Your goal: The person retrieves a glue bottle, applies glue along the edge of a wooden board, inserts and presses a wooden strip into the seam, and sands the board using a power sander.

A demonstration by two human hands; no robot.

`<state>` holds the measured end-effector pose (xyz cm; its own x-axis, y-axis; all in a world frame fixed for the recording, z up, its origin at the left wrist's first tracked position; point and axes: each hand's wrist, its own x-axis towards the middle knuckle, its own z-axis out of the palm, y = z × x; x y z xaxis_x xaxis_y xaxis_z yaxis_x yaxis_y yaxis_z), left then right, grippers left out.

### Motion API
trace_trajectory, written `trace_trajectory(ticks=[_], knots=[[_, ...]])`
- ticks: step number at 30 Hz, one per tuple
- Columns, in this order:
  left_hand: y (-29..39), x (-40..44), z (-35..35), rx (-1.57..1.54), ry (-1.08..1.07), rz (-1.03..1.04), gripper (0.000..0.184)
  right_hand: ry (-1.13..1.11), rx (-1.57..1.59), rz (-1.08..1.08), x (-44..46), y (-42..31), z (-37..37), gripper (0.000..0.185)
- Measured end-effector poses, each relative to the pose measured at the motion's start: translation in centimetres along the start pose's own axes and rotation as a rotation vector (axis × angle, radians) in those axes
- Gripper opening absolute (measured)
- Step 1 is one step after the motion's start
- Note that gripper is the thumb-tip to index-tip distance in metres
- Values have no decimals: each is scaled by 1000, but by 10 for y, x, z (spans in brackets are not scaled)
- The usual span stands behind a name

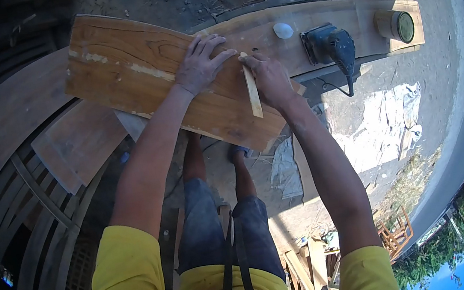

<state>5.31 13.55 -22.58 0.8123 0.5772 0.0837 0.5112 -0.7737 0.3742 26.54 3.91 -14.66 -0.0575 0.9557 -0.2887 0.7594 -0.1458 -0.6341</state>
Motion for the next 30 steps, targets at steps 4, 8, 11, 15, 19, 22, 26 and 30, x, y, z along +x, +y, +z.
trace_trajectory(ticks=[4, 8, 11, 15, 19, 22, 26, 30], knots=[[0, -2, 1, 7, 6, 3, 49, 32, 108, -30, 2, 9, -1, 45], [-2, -3, 7, 41, 31, 14, 48, 24, 175, 134, 1, 8, 1, 37], [-1, -3, 4, 4, 20, -22, 44, 0, 224, 171, 1, 3, -4, 37], [-1, 1, 8, 6, 34, -48, 41, 5, 179, 160, 1, 6, 0, 37], [-2, -3, 5, 2, 34, -24, 41, 36, 94, 86, 0, 8, 2, 34], [-2, -3, 4, 0, 41, 2, 40, 51, 87, 36, 0, 8, 3, 32], [-3, -3, 5, 21, 7, 7, 42, 60, 74, 41, 0, 8, 4, 34], [-1, -2, 5, 17, 3, 11, 46, 31, 42, 38, -1, 5, 1, 36]])
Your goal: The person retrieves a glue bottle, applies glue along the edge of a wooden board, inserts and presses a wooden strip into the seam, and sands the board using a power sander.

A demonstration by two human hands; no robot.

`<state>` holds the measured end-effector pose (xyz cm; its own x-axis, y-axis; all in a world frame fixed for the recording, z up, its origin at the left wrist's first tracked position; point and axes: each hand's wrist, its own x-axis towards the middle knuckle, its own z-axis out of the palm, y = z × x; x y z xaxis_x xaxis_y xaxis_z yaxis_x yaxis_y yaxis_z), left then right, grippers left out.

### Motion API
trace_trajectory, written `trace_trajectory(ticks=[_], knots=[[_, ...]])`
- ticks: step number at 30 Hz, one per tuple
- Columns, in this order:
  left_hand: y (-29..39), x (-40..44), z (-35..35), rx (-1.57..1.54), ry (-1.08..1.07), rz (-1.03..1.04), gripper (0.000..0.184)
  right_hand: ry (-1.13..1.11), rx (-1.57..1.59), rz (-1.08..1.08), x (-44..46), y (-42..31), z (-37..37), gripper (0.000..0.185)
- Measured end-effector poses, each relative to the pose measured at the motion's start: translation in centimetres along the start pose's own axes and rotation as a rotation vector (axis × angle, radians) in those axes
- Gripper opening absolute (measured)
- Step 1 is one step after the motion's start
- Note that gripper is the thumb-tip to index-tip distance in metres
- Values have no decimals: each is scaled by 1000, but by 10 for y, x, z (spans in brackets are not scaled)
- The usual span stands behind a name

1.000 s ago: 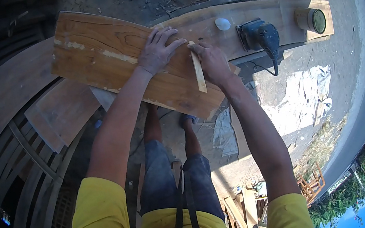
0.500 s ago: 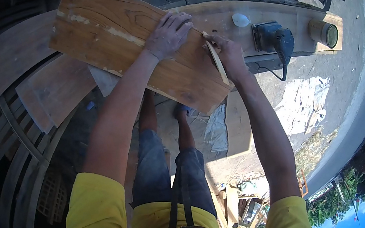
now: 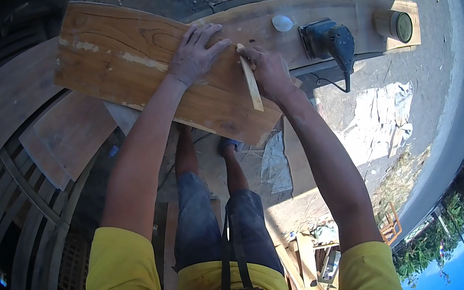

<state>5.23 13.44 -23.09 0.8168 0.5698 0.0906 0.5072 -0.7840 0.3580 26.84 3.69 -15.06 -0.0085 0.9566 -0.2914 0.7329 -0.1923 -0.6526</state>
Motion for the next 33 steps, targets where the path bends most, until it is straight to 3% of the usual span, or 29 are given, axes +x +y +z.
trace_trajectory(ticks=[11, 25, 33], knots=[[0, 3, -4, -12, -65, 11, 59, 83, 79, 7, -8, -8, 2, 36], [2, 7, -3, 4, -73, 30, 50, 50, 135, 122, -5, -4, 4, 32], [6, 6, -2, 15, -24, 37, 49, 51, 118, 49, -7, -3, 3, 32]])
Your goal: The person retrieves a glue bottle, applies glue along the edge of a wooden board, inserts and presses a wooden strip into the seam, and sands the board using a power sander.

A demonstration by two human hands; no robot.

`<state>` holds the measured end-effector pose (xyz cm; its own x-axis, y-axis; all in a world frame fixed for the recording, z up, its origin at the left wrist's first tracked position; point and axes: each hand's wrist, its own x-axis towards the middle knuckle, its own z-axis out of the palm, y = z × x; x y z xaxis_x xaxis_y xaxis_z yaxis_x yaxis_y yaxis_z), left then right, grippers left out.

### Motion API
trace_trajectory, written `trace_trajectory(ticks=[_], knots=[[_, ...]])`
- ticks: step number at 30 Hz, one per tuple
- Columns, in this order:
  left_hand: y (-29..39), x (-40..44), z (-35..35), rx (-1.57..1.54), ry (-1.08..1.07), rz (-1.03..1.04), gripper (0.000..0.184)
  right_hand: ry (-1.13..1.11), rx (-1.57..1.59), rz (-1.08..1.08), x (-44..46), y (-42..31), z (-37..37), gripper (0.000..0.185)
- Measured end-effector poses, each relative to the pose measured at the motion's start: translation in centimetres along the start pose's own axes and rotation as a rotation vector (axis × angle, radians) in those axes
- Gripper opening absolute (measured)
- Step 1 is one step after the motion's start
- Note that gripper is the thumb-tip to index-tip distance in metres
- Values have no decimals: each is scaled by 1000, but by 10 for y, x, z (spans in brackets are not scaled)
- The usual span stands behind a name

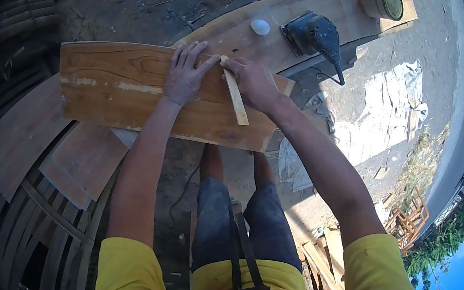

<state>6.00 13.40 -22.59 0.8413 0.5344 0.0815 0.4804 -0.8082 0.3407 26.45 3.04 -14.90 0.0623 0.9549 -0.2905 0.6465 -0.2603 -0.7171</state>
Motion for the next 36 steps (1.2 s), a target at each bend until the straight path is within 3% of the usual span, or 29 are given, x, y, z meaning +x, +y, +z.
trace_trajectory(ticks=[8, 14, 24, 36], knots=[[3, 0, -1, 39, -25, 26, 49, -18, 51, 22, -9, 21, -8, 36], [3, 1, 2, 22, 9, 16, 46, 97, 74, -74, -15, 33, 4, 34], [2, 3, 0, 2, -14, -14, 51, 3, 37, -69, -11, 28, -6, 33], [-2, 4, 0, -116, 41, -47, 40, 13, 19, -114, -7, 25, -6, 32]])
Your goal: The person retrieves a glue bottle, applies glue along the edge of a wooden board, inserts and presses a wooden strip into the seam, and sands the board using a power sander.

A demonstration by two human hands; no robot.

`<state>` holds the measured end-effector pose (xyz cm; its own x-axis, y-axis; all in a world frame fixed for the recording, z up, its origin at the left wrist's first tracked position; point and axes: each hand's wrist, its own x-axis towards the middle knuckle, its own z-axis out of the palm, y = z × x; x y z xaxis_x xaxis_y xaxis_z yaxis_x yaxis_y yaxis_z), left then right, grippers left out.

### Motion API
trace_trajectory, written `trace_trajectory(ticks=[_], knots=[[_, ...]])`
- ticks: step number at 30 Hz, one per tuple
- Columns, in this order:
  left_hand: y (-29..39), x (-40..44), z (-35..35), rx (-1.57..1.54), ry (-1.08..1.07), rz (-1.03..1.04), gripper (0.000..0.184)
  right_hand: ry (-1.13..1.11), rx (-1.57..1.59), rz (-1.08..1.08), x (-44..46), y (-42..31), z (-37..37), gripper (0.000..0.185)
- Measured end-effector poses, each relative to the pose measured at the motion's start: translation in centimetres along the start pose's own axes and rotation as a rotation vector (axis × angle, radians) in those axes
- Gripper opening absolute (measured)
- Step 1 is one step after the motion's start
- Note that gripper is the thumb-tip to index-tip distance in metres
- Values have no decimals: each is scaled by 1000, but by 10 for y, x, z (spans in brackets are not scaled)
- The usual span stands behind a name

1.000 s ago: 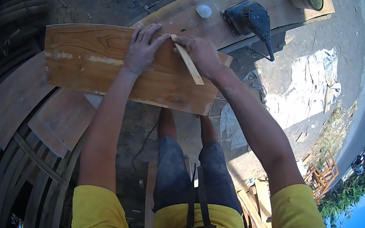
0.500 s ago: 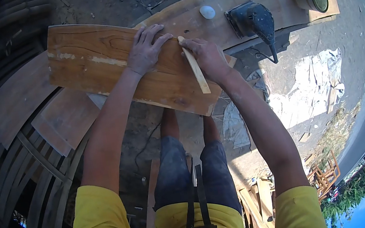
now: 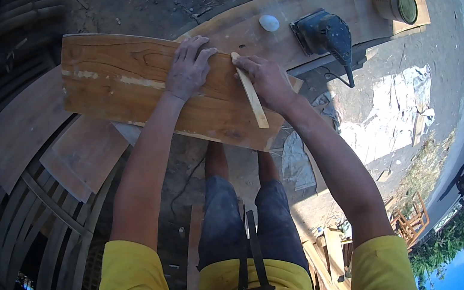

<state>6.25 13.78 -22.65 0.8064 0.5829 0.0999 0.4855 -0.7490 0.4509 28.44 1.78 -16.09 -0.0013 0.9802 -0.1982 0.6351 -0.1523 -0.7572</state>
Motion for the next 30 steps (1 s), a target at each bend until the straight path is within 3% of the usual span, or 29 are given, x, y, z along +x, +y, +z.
trace_trajectory(ticks=[3, 6, 8, 10, 12, 14, 16, 17, 20, 22, 24, 25, 27, 28, 30], knots=[[3, -2, -2, -8, -6, -11, 41, -28, -17, 13, -1, 1, -1, 32], [14, 10, -13, 26, 137, -51, 31, -23, -45, -29, 1, 6, 0, 33], [64, 12, -58, -546, 225, -365, 22, -15, -66, -68, -1, 6, 0, 33], [127, 10, -142, -1057, 145, -357, 26, 3, -60, -59, -3, -2, -4, 31], [186, -3, -206, -1883, 81, -127, 51, -14, -46, -33, -2, -6, -2, 31], [227, -12, -248, -2246, 98, 171, 50, -20, -50, -27, 1, -6, -2, 30], [255, -16, -255, -2281, 174, 217, 40, -37, -102, -25, 4, -6, -2, 38], [264, -12, -252, -2347, 346, 306, 34, -37, -113, -34, 4, -6, -3, 38], [231, -19, -261, -2183, 49, 490, 23, -6, -89, -67, 4, -13, -5, 30], [239, -47, -234, -2212, -47, 518, 27, -16, -94, -56, 3, -13, -4, 31], [204, -50, -196, -1875, -303, 199, 20, -14, -95, -46, 5, -12, -2, 32], [184, -44, -173, -1486, -163, -157, 21, -9, -89, -64, 5, -11, -2, 32], [136, -39, -100, -590, 87, -430, 43, -13, -76, -70, 0, -10, 0, 32], [109, -41, -67, -343, 88, -440, 56, -26, -92, -68, 3, -12, 0, 33], [67, -35, -23, -9, 95, -382, 66, -41, -112, -46, 0, -12, -2, 33]])
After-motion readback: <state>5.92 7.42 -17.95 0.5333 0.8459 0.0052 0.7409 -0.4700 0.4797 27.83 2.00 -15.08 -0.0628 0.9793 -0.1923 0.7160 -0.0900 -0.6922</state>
